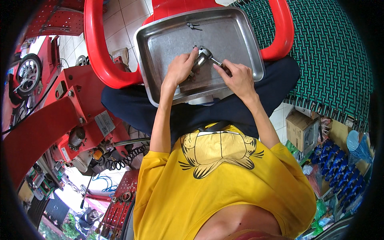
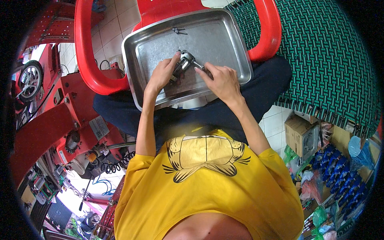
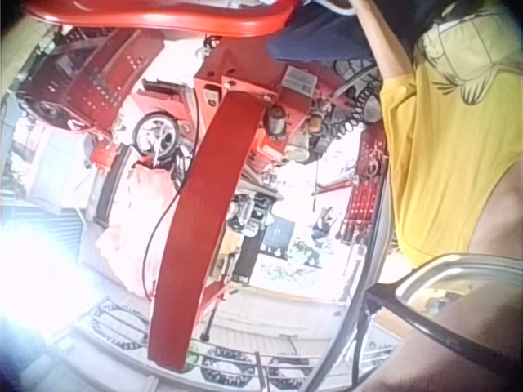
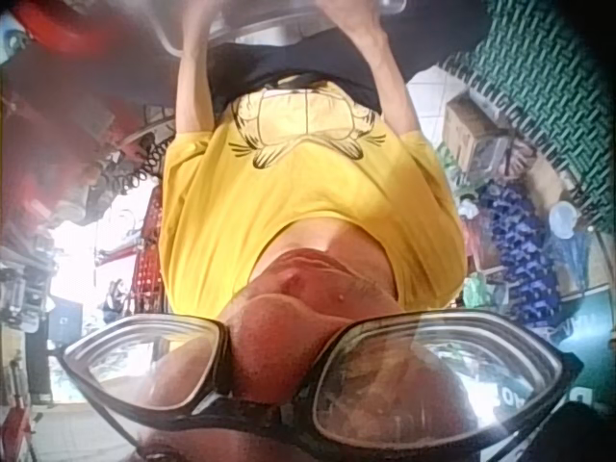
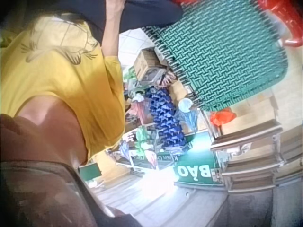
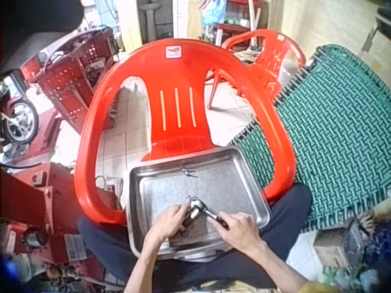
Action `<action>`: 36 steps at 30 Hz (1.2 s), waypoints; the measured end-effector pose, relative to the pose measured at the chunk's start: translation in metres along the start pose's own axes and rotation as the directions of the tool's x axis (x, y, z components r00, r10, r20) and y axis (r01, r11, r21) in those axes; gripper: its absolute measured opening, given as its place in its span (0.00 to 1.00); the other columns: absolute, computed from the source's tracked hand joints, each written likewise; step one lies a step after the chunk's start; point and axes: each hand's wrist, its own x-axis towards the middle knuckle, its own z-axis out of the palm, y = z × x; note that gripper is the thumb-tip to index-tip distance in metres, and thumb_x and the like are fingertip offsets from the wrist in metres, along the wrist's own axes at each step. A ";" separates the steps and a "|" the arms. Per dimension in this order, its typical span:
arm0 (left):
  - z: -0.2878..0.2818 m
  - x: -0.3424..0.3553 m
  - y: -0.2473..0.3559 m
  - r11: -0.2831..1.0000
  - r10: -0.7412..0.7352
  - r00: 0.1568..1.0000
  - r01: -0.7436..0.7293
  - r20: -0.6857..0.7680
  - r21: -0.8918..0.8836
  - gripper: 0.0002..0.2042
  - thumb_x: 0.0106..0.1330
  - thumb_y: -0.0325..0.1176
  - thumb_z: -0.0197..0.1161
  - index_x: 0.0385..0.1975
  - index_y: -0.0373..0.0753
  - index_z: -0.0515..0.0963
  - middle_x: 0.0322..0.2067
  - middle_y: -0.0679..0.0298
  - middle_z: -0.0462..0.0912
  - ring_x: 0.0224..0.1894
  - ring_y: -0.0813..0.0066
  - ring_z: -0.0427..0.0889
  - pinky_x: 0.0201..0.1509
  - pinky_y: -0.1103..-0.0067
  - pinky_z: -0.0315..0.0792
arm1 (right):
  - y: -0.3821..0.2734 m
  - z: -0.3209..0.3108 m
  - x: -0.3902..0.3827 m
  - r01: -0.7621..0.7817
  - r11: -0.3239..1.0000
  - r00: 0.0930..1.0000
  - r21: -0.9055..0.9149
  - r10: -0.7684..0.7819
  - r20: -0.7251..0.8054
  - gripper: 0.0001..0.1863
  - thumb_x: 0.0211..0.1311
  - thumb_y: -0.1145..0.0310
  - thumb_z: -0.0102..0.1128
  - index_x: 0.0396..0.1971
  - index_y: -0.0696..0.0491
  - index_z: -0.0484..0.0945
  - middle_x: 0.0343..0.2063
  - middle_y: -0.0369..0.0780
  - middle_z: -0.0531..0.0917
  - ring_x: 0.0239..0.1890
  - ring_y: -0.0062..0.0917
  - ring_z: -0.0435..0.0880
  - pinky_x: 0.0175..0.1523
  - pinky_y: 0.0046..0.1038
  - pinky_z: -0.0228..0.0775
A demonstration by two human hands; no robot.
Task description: The person assembles a small mechanical component by inserting parts and securing them with screws.
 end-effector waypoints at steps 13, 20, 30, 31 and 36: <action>0.002 0.003 -0.001 0.999 -0.004 1.000 0.005 0.022 -0.042 0.37 0.77 0.63 0.38 0.39 0.34 0.87 0.32 0.49 0.89 0.49 0.44 0.85 0.56 0.61 0.74 | -0.006 -0.001 0.004 -0.089 0.993 0.996 0.083 0.088 0.008 0.19 0.71 0.51 0.62 0.41 0.54 0.78 0.25 0.43 0.86 0.27 0.39 0.87 0.33 0.37 0.76; 0.002 0.000 0.003 0.990 0.007 0.998 0.003 -0.070 0.139 0.37 0.76 0.63 0.38 0.38 0.35 0.87 0.28 0.55 0.89 0.46 0.50 0.87 0.57 0.64 0.75 | -0.006 0.003 0.004 -0.058 0.994 0.997 0.096 0.063 -0.052 0.22 0.73 0.48 0.58 0.36 0.55 0.78 0.20 0.47 0.83 0.26 0.47 0.86 0.33 0.44 0.75; -0.003 -0.012 0.019 0.987 0.031 0.996 -0.017 -0.084 0.161 0.37 0.76 0.63 0.37 0.38 0.36 0.87 0.30 0.53 0.89 0.48 0.47 0.86 0.57 0.61 0.74 | -0.007 0.003 0.004 -0.050 0.990 0.993 0.133 0.063 -0.095 0.22 0.73 0.49 0.58 0.34 0.55 0.78 0.19 0.47 0.83 0.27 0.45 0.87 0.32 0.42 0.75; -0.004 -0.012 0.020 0.988 0.032 0.997 -0.020 -0.071 0.156 0.37 0.76 0.63 0.37 0.38 0.36 0.87 0.30 0.53 0.89 0.48 0.46 0.86 0.57 0.61 0.74 | -0.005 0.004 0.003 -0.050 0.993 0.997 0.109 0.057 -0.059 0.22 0.73 0.49 0.58 0.34 0.55 0.78 0.19 0.47 0.83 0.27 0.45 0.87 0.32 0.42 0.75; -0.003 -0.008 0.016 0.985 0.021 0.998 -0.012 -0.051 0.174 0.37 0.76 0.63 0.37 0.40 0.35 0.86 0.33 0.51 0.89 0.50 0.43 0.84 0.58 0.60 0.74 | -0.004 0.000 0.002 -0.095 0.987 0.995 0.133 0.100 -0.031 0.19 0.73 0.51 0.59 0.38 0.54 0.78 0.18 0.41 0.84 0.25 0.36 0.88 0.32 0.38 0.75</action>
